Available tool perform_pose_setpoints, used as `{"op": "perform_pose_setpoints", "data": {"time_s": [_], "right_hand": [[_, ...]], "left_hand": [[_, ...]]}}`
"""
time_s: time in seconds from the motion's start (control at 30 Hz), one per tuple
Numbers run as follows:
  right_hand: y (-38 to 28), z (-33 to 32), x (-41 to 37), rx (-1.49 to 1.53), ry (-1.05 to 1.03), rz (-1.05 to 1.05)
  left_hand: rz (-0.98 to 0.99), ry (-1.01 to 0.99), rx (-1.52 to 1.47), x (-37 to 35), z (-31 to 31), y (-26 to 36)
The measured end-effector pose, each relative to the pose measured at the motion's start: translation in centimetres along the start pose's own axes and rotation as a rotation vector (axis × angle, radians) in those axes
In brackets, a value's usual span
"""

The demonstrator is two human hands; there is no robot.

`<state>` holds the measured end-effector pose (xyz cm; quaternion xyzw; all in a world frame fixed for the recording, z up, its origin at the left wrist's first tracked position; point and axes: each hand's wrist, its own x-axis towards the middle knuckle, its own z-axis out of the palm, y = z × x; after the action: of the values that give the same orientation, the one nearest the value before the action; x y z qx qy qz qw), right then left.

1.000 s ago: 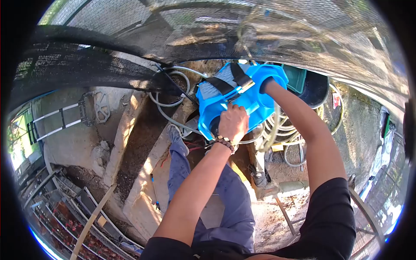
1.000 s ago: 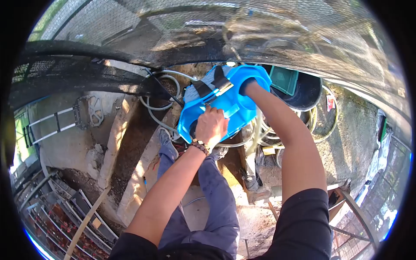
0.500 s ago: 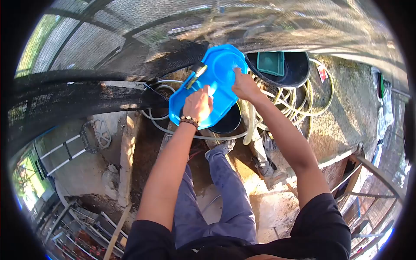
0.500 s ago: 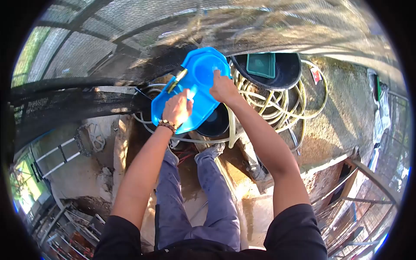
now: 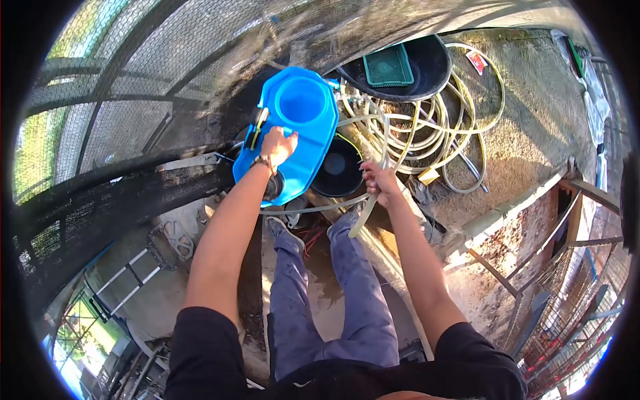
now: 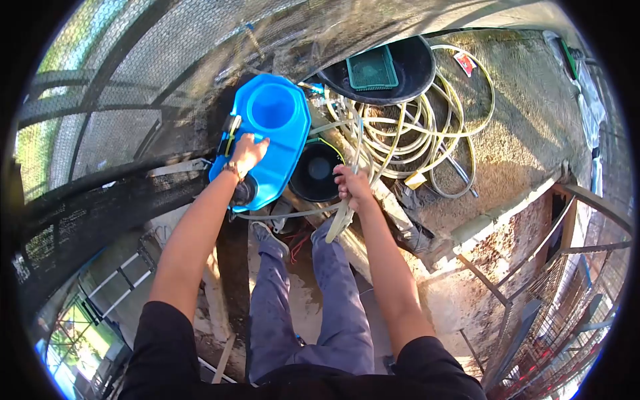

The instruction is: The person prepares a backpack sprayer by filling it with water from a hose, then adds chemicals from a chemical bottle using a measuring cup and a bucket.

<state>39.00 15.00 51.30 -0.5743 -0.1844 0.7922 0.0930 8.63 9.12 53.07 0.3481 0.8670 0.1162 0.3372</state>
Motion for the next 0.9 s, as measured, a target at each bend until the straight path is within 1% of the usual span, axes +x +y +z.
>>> {"op": "perform_pose_setpoints", "data": {"time_s": [0.07,0.13,0.17,0.2,0.23,0.27,0.3,0.33,0.37,0.43,0.53,0.57,0.6,0.67,0.73,0.77,0.8,0.83,0.87,0.9], "right_hand": [[1.8,-0.9,1.9,0.063,0.01,0.151],[3.6,-1.2,3.5,0.081,0.023,0.188],[4.6,-1.2,4.3,0.092,0.031,0.211],[5.5,-1.1,5.0,0.088,0.04,0.221],[6.4,-1.0,5.7,0.085,0.047,0.232],[7.3,-1.1,6.5,0.082,0.053,0.244],[8.9,-1.5,8.1,0.081,0.08,0.233],[9.5,-1.3,8.3,0.055,0.158,0.225],[9.9,-0.6,8.6,0.025,0.235,0.212],[10.7,0.0,9.1,0.003,0.361,0.186],[11.8,-0.2,9.1,0.132,0.194,0.246],[11.8,-0.3,8.6,0.125,0.138,0.262],[11.9,-0.4,8.2,0.081,0.155,0.26],[12.0,-0.6,7.4,-0.013,0.191,0.254],[10.3,-0.2,4.9,-0.077,0.226,0.208],[10.1,-0.6,4.1,-0.092,0.228,0.176],[10.1,-1.2,3.5,-0.109,0.228,0.142],[10.4,-2.0,3.7,-0.185,0.299,0.123],[8.7,-1.9,1.6,-0.253,0.285,0.086],[8.6,-2.6,0.7,-0.324,0.329,0.056]], "left_hand": [[-0.012,-0.078,0.004,-2.4,-0.8,1.2],[0.037,-0.046,-0.037,-3.8,-1.6,0.7],[0.207,-0.011,-0.113,-3.2,-0.9,-1.9],[0.183,-0.155,-0.264,-4.2,-2.9,-1.6],[0.025,-0.205,-0.407,-5.5,-5.0,-0.3],[-0.105,-0.28,-0.451,-7.0,-7.5,1.8],[-0.176,-0.234,-0.508,-8.7,-9.4,3.8],[-0.196,-0.246,-0.565,-10.1,-10.9,4.2],[-0.197,-0.319,-0.573,-11.5,-12.5,4.7],[-0.339,-0.342,-0.617,-14.4,-15.4,6.7],[-0.467,-0.352,-0.675,-17.3,-19.1,8.9],[-0.493,-0.345,-0.698,-17.5,-20.0,9.2],[-0.519,-0.34,-0.724,-17.6,-20.8,9.3],[-0.573,-0.335,-0.791,-17.3,-22.2,8.3],[-0.626,-0.336,-0.861,-15.8,-23.5,5.1],[-0.678,-0.382,-0.903,-14.8,-24.0,3.1],[-0.72,-0.388,-0.894,-13.8,-24.2,1.6],[-0.761,-0.388,-0.89,-12.6,-24.4,0.1],[-0.802,-0.381,-0.891,-11.5,-24.5,-1.5],[-0.742,-0.406,-0.828,-10.2,-24.2,-3.8]]}}
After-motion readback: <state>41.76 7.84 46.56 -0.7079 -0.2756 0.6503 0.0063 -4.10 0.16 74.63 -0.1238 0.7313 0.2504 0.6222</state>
